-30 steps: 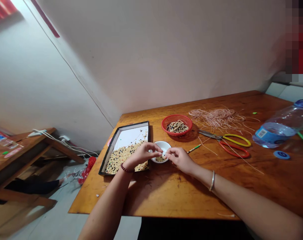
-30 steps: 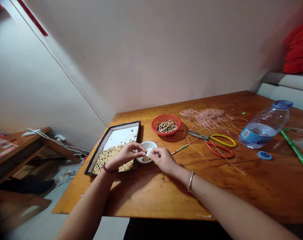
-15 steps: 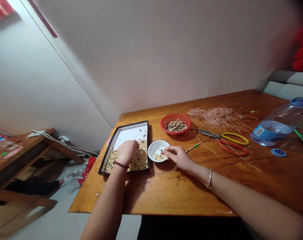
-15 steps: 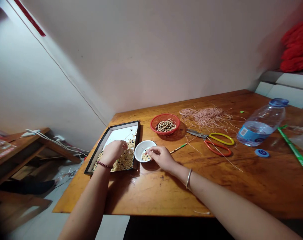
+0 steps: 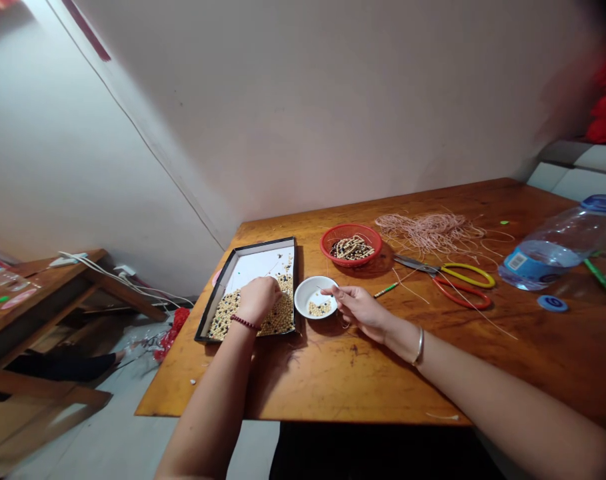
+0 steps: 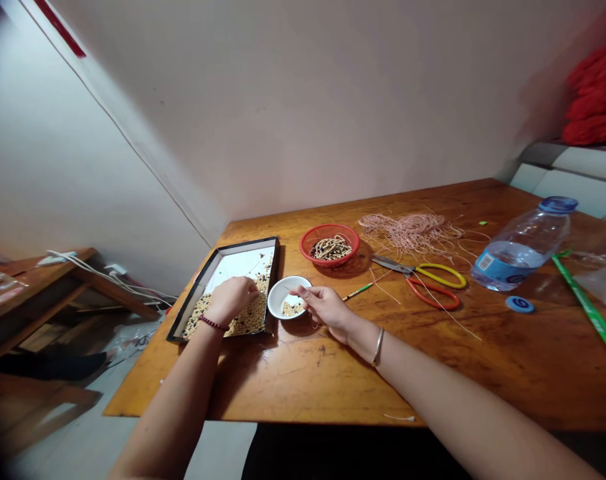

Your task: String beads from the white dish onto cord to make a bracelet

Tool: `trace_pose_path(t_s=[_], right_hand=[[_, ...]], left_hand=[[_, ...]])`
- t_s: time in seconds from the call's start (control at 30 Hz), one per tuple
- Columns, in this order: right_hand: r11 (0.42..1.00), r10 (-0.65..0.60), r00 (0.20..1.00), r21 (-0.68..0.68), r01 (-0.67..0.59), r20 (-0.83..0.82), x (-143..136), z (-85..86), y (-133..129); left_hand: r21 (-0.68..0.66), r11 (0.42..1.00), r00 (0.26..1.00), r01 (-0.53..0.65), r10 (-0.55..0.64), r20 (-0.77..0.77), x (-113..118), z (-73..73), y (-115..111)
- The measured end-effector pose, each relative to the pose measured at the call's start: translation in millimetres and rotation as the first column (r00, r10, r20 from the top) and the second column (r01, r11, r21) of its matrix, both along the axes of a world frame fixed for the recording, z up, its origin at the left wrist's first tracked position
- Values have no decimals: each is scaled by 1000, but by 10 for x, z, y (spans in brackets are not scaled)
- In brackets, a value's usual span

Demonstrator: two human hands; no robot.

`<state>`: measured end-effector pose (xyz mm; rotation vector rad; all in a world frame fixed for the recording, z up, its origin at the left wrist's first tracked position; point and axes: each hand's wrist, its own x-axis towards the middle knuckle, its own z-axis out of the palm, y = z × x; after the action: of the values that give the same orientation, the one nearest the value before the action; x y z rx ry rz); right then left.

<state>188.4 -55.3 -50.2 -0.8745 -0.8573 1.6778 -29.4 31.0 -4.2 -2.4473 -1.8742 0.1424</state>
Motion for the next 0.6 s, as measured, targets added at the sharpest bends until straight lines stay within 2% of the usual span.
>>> trace_pose_path(t_s=[0.17,0.27,0.3,0.37,0.43,0.47,0.53,0.6], right_hand=[[999,7,1000,-33,-8,-25,14,-1,6],[999,11,1000,-40,-12,-23,19,19,3],[999,13,1000,-48,-15,-27,22,28,2],[998,10,999,-67,-13,-43,31,44,3],[997,18,997,-72,-23,-71,42,51,7],[997,22,996,-66,-27,-82,45,51,10],[999,17,996,-42,-21,-83,46,42,17],[1000,-18,998,-10,17,-54,37,30,22]], left_hand=[[51,998,999,-36,34,27,2,13,-29],[127,991,964,-43,8,264,35,36,-24],[114,993,917,-10,-36,398,60,43,-22],[16,990,728,140,-114,676,132,53,-28],[-107,937,512,332,-83,855,219,59,-59],[-145,907,444,396,-51,895,262,61,-83],[-185,874,382,449,-1,924,333,64,-139],[-214,859,364,466,35,931,378,61,-185]])
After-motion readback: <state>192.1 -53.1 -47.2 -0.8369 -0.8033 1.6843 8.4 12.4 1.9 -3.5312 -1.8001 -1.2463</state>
